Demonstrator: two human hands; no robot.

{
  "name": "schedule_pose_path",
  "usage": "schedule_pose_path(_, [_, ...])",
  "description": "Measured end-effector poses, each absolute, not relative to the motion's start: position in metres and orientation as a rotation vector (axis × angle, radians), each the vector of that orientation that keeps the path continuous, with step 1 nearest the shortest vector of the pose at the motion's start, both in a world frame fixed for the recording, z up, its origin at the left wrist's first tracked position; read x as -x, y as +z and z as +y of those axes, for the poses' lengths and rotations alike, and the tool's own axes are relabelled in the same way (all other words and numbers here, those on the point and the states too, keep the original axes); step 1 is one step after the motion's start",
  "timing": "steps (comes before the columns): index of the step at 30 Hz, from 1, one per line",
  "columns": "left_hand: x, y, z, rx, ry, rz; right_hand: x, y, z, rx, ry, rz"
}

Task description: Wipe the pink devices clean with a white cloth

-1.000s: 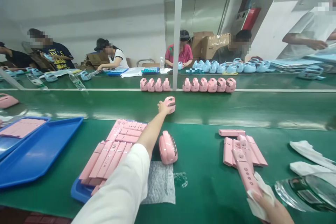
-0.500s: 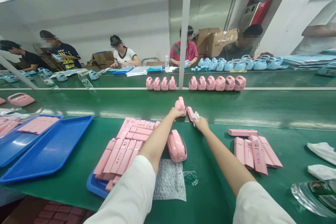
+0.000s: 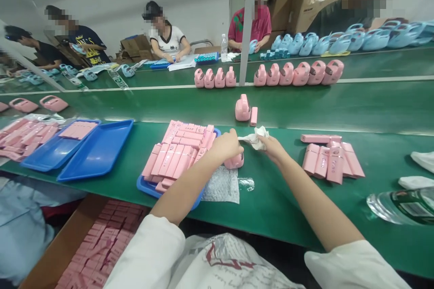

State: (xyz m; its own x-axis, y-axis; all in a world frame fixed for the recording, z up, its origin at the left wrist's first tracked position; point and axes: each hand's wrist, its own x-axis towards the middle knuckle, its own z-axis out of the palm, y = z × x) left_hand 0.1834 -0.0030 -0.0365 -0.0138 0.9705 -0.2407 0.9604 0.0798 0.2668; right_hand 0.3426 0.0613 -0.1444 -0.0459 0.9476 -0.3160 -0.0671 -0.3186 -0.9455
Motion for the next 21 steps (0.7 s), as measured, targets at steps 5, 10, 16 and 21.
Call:
schedule_pose_path(5, [-0.163, -0.052, -0.033, -1.974, 0.304, 1.817, -0.359, -0.142, 0.027, 1.321, 1.466, -0.91])
schedule_pose_path(10, [-0.156, -0.079, -0.08, -1.812, 0.701, 1.438, -0.351, -0.152, -0.036, 1.253, 1.273, -1.018])
schedule_pose_path(16, [-0.164, -0.123, -0.109, -1.698, 1.197, 1.433, -0.31, -0.178, -0.107, 1.08, 0.832, -1.568])
schedule_pose_path(21, [-0.163, -0.141, -0.107, -1.481, 1.234, 1.201, -0.304, -0.195, -0.131, 0.65, 0.304, -2.002])
